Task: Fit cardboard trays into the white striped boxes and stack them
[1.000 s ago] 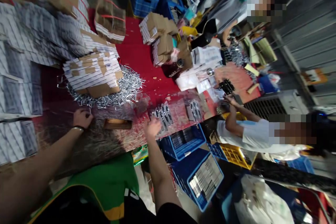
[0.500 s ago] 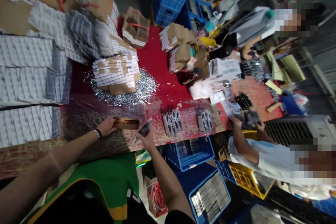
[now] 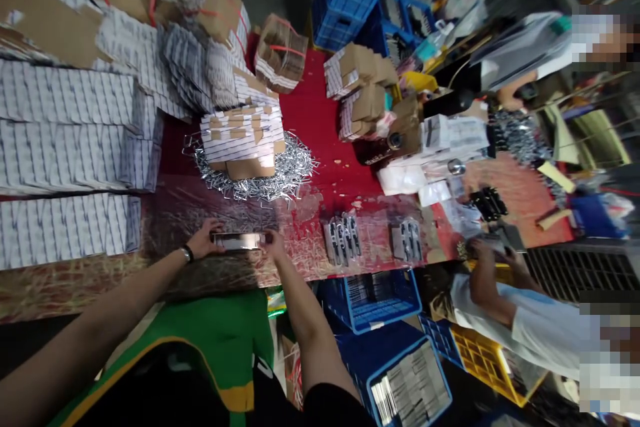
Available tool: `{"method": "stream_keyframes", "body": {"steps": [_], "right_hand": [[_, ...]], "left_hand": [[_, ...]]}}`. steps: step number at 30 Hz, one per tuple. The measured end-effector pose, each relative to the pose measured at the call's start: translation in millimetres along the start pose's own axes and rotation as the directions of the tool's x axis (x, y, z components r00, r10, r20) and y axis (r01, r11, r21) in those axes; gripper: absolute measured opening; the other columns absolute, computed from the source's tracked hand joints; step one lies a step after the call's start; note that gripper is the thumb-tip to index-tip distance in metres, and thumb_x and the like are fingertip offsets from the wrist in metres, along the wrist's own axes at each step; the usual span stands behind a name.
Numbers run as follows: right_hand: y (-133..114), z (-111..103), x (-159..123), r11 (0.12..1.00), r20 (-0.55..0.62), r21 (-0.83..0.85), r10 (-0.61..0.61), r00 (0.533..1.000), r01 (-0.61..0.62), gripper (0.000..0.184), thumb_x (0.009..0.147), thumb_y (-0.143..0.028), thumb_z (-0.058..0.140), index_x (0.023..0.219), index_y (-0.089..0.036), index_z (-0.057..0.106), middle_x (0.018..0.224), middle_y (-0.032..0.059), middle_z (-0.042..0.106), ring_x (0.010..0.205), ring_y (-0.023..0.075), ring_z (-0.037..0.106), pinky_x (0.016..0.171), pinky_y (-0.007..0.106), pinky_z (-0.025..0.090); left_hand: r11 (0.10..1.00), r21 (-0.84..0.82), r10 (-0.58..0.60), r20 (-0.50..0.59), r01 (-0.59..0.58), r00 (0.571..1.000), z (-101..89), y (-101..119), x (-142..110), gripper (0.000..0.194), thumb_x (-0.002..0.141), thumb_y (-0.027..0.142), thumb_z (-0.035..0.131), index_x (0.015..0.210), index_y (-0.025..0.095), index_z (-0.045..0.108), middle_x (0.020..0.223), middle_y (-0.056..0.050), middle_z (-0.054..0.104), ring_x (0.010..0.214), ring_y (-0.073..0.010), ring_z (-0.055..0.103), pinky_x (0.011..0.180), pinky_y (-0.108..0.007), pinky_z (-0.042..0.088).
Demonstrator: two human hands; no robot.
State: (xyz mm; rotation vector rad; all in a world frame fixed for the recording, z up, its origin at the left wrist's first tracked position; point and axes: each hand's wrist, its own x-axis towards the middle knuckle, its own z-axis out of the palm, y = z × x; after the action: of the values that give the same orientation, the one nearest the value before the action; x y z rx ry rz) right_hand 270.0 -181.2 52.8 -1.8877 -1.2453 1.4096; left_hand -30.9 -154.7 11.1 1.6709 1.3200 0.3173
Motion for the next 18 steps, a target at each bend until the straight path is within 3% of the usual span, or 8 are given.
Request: {"method": "stream_keyframes", "body": {"steps": [3, 5, 7, 9, 11, 13, 16, 18], "right_hand": [[-0.8, -5.3, 2.6, 0.974, 0.161, -0.197, -0.084, 0.983, 0.115, 0.062, 0.075, -0.042, 0.082, 0.133, -0.020, 0.074, 0.135, 0.0116, 0.068, 0.107, 0.0243, 0.068, 0.095, 0.039, 0.058], [-3.4, -12.6, -1.6, 0.921, 0.327, -0.310, -0.131, 0.936, 0.237, 0.066, 0.074, -0.038, 0.085, 0.139, -0.030, 0.073, 0.155, 0.0083, 0.059, 0.125, 0.0272, 0.065, 0.108, 0.040, 0.054], [-6.5, -15.7, -8.0, 0.803, 0.499, -0.463, -0.113, 0.859, 0.375, 0.077, 0.079, -0.039, 0.085, 0.153, -0.037, 0.061, 0.171, 0.0080, 0.044, 0.141, 0.0338, 0.056, 0.117, 0.050, 0.047], [-9.5, -11.1, -14.6, 0.628, 0.574, -0.620, -0.047, 0.818, 0.471, 0.088, 0.090, -0.047, 0.077, 0.168, -0.038, 0.039, 0.179, 0.0135, 0.028, 0.148, 0.0422, 0.047, 0.119, 0.062, 0.042], [-12.0, -2.0, -19.4, 0.520, 0.517, -0.718, -0.047, 0.855, 0.463, 0.088, 0.098, -0.048, 0.069, 0.173, -0.034, 0.026, 0.178, 0.0187, 0.027, 0.147, 0.0469, 0.046, 0.117, 0.065, 0.042], [-14.1, 4.6, -20.0, 0.493, 0.454, -0.754, -0.086, 0.887, 0.434, 0.081, 0.102, -0.041, 0.062, 0.173, -0.034, 0.025, 0.171, 0.0200, 0.038, 0.140, 0.0449, 0.053, 0.112, 0.059, 0.047], [-16.9, 3.9, -13.9, 0.490, 0.492, -0.739, -0.075, 0.868, 0.461, 0.076, 0.103, -0.040, 0.060, 0.172, -0.037, 0.029, 0.160, 0.0189, 0.051, 0.121, 0.0350, 0.066, 0.101, 0.047, 0.056], [-17.1, 1.7, -11.0, 0.474, 0.521, -0.741, -0.042, 0.853, 0.476, 0.075, 0.105, -0.045, 0.057, 0.173, -0.035, 0.027, 0.158, 0.0208, 0.052, 0.117, 0.0333, 0.069, 0.100, 0.046, 0.057]], "left_hand": [[0.994, 0.069, 0.080, 0.085, -0.086, 0.993, -1.2, 3.9, 1.6, 0.067, 0.078, 0.028, 0.079, 0.143, 0.020, 0.064, 0.148, -0.018, 0.066, 0.135, -0.0322, 0.064, 0.120, -0.051, 0.046], [0.972, 0.170, 0.141, 0.145, -0.165, 0.979, -4.8, 6.4, -4.7, 0.061, 0.082, 0.027, 0.075, 0.143, 0.024, 0.067, 0.156, -0.017, 0.061, 0.148, -0.0351, 0.053, 0.128, -0.057, 0.032], [0.912, 0.309, 0.210, 0.210, -0.269, 0.955, -5.6, 11.8, -11.2, 0.069, 0.083, 0.038, 0.077, 0.149, 0.026, 0.064, 0.164, -0.018, 0.053, 0.158, -0.0399, 0.040, 0.131, -0.065, 0.016], [0.834, 0.418, 0.268, 0.262, -0.359, 0.927, 0.4, 21.6, -13.2, 0.083, 0.081, 0.055, 0.079, 0.155, 0.022, 0.059, 0.166, -0.022, 0.049, 0.162, -0.0437, 0.031, 0.131, -0.068, 0.008], [0.808, 0.471, 0.250, 0.272, -0.355, 0.929, 12.2, 33.6, -8.7, 0.087, 0.084, 0.060, 0.077, 0.157, 0.016, 0.057, 0.165, -0.026, 0.048, 0.158, -0.0453, 0.037, 0.130, -0.064, 0.015], [0.810, 0.507, 0.182, 0.259, -0.294, 0.948, 23.8, 43.3, 0.7, 0.080, 0.089, 0.053, 0.073, 0.157, 0.013, 0.056, 0.164, -0.028, 0.048, 0.148, -0.0449, 0.049, 0.125, -0.058, 0.029], [0.813, 0.505, 0.139, 0.316, -0.290, 0.939, 30.5, 47.4, 13.3, 0.073, 0.091, 0.047, 0.071, 0.157, 0.018, 0.057, 0.160, -0.025, 0.055, 0.137, -0.0411, 0.059, 0.116, -0.051, 0.041], [0.817, 0.477, 0.154, 0.361, -0.324, 0.920, 30.4, 45.2, 13.3, 0.074, 0.089, 0.048, 0.075, 0.156, 0.023, 0.058, 0.157, -0.022, 0.059, 0.136, -0.0398, 0.060, 0.115, -0.049, 0.043]]}}
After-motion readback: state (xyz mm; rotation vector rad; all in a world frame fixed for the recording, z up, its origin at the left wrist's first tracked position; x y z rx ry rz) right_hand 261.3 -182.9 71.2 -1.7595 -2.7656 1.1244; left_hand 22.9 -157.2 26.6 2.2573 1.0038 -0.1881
